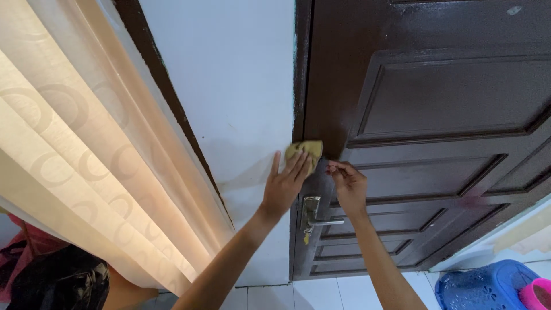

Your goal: Cleaning a wooden door and its hardware using a cloth and soapy water.

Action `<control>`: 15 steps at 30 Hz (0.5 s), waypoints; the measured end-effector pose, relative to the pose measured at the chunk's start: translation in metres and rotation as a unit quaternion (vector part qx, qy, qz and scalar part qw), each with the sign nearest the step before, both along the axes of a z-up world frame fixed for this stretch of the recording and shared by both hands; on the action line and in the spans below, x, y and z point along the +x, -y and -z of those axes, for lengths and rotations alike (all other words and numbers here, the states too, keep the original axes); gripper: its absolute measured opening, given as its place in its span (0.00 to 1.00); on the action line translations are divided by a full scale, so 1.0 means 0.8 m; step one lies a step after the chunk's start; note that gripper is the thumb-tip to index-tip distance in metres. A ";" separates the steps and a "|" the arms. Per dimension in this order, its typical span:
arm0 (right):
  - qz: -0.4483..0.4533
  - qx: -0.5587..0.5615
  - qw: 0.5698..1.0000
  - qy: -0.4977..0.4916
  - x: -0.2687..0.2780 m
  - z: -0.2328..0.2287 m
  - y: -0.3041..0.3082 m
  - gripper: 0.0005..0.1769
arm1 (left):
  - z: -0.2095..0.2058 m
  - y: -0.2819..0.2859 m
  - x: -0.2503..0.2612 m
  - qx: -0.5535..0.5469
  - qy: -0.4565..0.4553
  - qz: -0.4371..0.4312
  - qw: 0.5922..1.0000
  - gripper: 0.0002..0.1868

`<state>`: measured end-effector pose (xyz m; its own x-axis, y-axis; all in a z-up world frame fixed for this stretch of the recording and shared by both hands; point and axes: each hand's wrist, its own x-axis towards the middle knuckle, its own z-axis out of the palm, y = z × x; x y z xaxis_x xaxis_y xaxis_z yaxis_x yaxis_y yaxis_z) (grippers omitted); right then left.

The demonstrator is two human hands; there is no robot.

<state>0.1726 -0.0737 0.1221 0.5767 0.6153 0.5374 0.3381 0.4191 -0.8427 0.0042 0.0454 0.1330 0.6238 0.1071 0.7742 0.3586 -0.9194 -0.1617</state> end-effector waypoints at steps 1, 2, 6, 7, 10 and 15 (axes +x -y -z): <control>0.001 -0.001 1.000 0.000 0.003 0.006 0.001 0.10 | 0.003 0.006 0.000 -0.001 0.000 0.001 1.000 0.29; 0.003 -0.003 1.000 -0.003 0.006 0.012 0.002 0.10 | 0.006 0.011 0.001 -0.009 0.011 -0.009 1.000 0.29; 0.004 -0.003 1.000 -0.015 0.011 0.031 0.012 0.10 | 0.014 0.028 0.021 -0.059 0.064 -0.006 0.996 0.29; 0.003 -0.003 1.000 -0.014 0.014 0.035 0.011 0.10 | 0.015 0.030 0.027 -0.060 0.064 -0.006 0.996 0.29; -0.009 0.003 1.000 -0.029 0.020 0.044 0.008 0.11 | 0.015 0.035 0.042 -0.048 0.058 0.007 0.997 0.26; -0.011 -0.012 0.999 -0.043 0.018 0.054 0.004 0.12 | 0.029 0.027 0.034 -0.028 0.047 -0.002 0.998 0.27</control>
<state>0.1870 -0.0770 0.0790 0.6055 0.6405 0.4724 0.2552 0.4059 -0.8775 0.0314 0.0240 0.1100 0.5476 0.1531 0.8226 0.3729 -0.9247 -0.0761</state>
